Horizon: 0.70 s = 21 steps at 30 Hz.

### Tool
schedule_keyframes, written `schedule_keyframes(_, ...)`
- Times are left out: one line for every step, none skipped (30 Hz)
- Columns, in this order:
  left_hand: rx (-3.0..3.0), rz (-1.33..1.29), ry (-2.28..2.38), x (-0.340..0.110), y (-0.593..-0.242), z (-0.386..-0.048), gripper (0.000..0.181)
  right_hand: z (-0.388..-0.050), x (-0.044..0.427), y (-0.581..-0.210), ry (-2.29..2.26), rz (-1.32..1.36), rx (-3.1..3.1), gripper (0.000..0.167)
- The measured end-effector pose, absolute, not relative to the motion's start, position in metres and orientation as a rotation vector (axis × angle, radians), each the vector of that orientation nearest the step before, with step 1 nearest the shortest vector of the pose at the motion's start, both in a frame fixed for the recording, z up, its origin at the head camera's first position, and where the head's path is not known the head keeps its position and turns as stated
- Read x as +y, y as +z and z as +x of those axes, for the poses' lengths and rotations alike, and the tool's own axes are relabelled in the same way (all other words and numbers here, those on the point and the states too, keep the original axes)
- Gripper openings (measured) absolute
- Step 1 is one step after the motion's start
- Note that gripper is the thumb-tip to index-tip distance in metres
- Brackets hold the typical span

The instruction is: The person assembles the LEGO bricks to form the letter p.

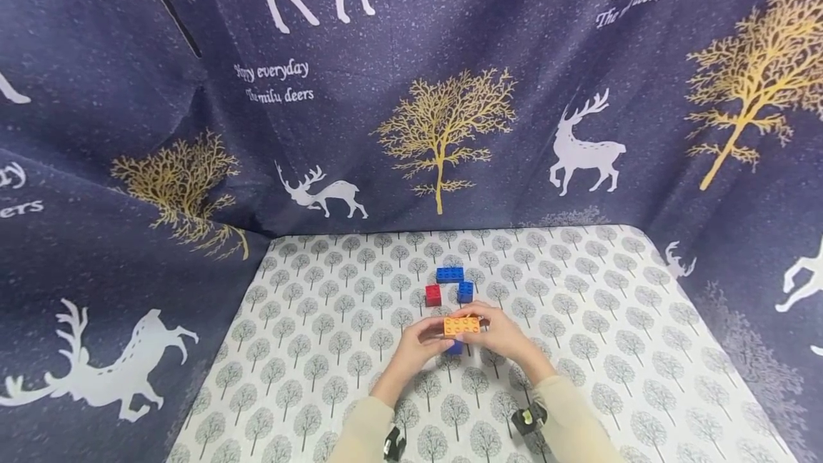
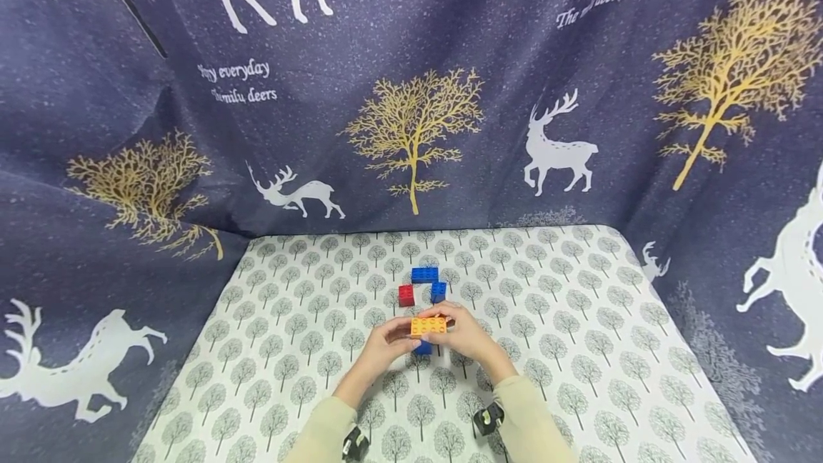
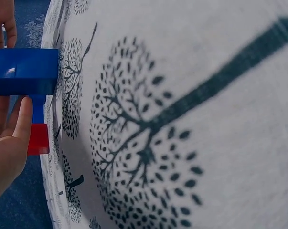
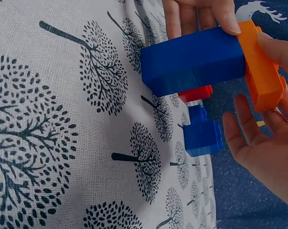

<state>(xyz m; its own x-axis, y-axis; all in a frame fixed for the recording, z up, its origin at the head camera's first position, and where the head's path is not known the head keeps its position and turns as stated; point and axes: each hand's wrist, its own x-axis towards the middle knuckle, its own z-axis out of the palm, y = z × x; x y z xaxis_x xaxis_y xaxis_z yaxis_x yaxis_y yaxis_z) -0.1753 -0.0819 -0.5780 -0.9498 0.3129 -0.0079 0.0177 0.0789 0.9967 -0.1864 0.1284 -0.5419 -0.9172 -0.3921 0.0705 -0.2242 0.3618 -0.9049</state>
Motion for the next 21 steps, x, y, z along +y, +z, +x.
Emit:
schedule_keyframes(2.135, 0.337, 1.969, -0.0819, -0.5786, -0.1755, 0.046, -0.1865, 0.1288, -0.5422, -1.601, -0.555, 2.454, 0.038)
schedule_keyframes(2.135, 0.339, 1.973, -0.0819, -0.5787, -0.1755, 0.046, -0.1865, 0.129, -0.5421, -1.608, -0.554, 2.447, 0.038)
schedule_keyframes(2.135, 0.335, 1.971, -0.0817, -0.5758, -0.1748, 0.046, -0.1865, 0.129, -0.542, -1.611, -0.557, 2.446, 0.037)
schedule_keyframes(2.13, 0.33, 1.971, -0.0817, -0.5715, -0.1733, 0.046, -0.1863, 0.1289, -0.5417, -1.609, -0.562, 2.447, 0.037)
schedule_keyframes(2.129, 0.333, 1.974, -0.0817, -0.5712, -0.1731, 0.046, -0.1861, 0.129, -0.5415, -1.609, -0.567, 2.446, 0.036)
schedule_keyframes(2.123, 0.332, 1.977, -0.0815, -0.5709, -0.173, 0.047, -0.1859, 0.129, -0.5412, -1.606, -0.567, 2.447, 0.036)
schedule_keyframes(2.117, 0.34, 1.987, -0.0816, -0.5705, -0.1736, 0.047, -0.1862, 0.1288, -0.5407, -1.608, -0.576, 2.446, 0.036)
schedule_keyframes(2.113, 0.338, 1.989, -0.0816, -0.5701, -0.174, 0.047, -0.1865, 0.1286, -0.5404, -1.612, -0.584, 2.443, 0.036)
schedule_keyframes(2.111, 0.342, 1.992, -0.0816, -0.5698, -0.1743, 0.048, -0.1867, 0.1284, -0.5403, -1.615, -0.58, 2.44, 0.036)
schedule_keyframes(2.111, 0.353, 2.0, -0.0818, -0.5719, -0.1752, 0.047, -0.1871, 0.1284, -0.5406, -1.618, -0.577, 2.437, 0.036)
schedule_keyframes(2.115, 0.365, 2.004, -0.0818, -0.5756, -0.1769, 0.047, -0.1876, 0.1284, -0.5409, -1.623, -0.575, 2.432, 0.036)
schedule_keyframes(2.116, 0.372, 2.009, -0.0818, -0.575, -0.1771, 0.046, -0.1881, 0.1284, -0.5413, -1.627, -0.57, 2.428, 0.036)
schedule_keyframes(2.119, 0.385, 2.015, -0.0818, -0.5748, -0.1774, 0.046, -0.1881, 0.1285, -0.5412, -1.635, -0.573, 2.42, 0.036)
schedule_keyframes(2.122, 0.391, 2.016, -0.0818, -0.5744, -0.1774, 0.045, -0.1881, 0.1287, -0.5409, -1.637, -0.569, 2.415, 0.036)
schedule_keyframes(2.123, 0.396, 2.019, -0.0818, -0.574, -0.1774, 0.044, -0.1883, 0.1291, -0.5409, -1.635, -0.57, 2.413, 0.036)
schedule_keyframes(2.123, 0.4, 2.019, -0.0819, -0.5735, -0.1774, 0.043, -0.1884, 0.1297, -0.541, -1.632, -0.586, 2.413, 0.037)
schedule_keyframes(2.126, 0.399, 2.015, -0.0819, -0.5731, -0.1774, 0.043, -0.189, 0.1305, -0.5414, -1.632, -0.599, 2.408, 0.037)
schedule_keyframes(2.127, 0.405, 2.014, -0.0819, -0.5723, -0.177, 0.042, -0.1894, 0.1314, -0.5418, -1.635, -0.612, 2.399, 0.037)
schedule_keyframes(2.129, 0.409, 2.011, -0.0819, -0.5716, -0.1769, 0.042, -0.19, 0.1323, -0.542, -1.64, -0.642, 2.39, 0.036)
schedule_keyframes(2.128, 0.408, 2.01, -0.082, -0.571, -0.1767, 0.042, -0.1907, 0.1333, -0.5421, -1.641, -0.669, 2.382, 0.035)
schedule_keyframes(2.13, 0.405, 2.008, -0.082, -0.5705, -0.1765, 0.042, -0.1918, 0.1343, -0.5426, -1.645, -0.692, 2.372, 0.034)
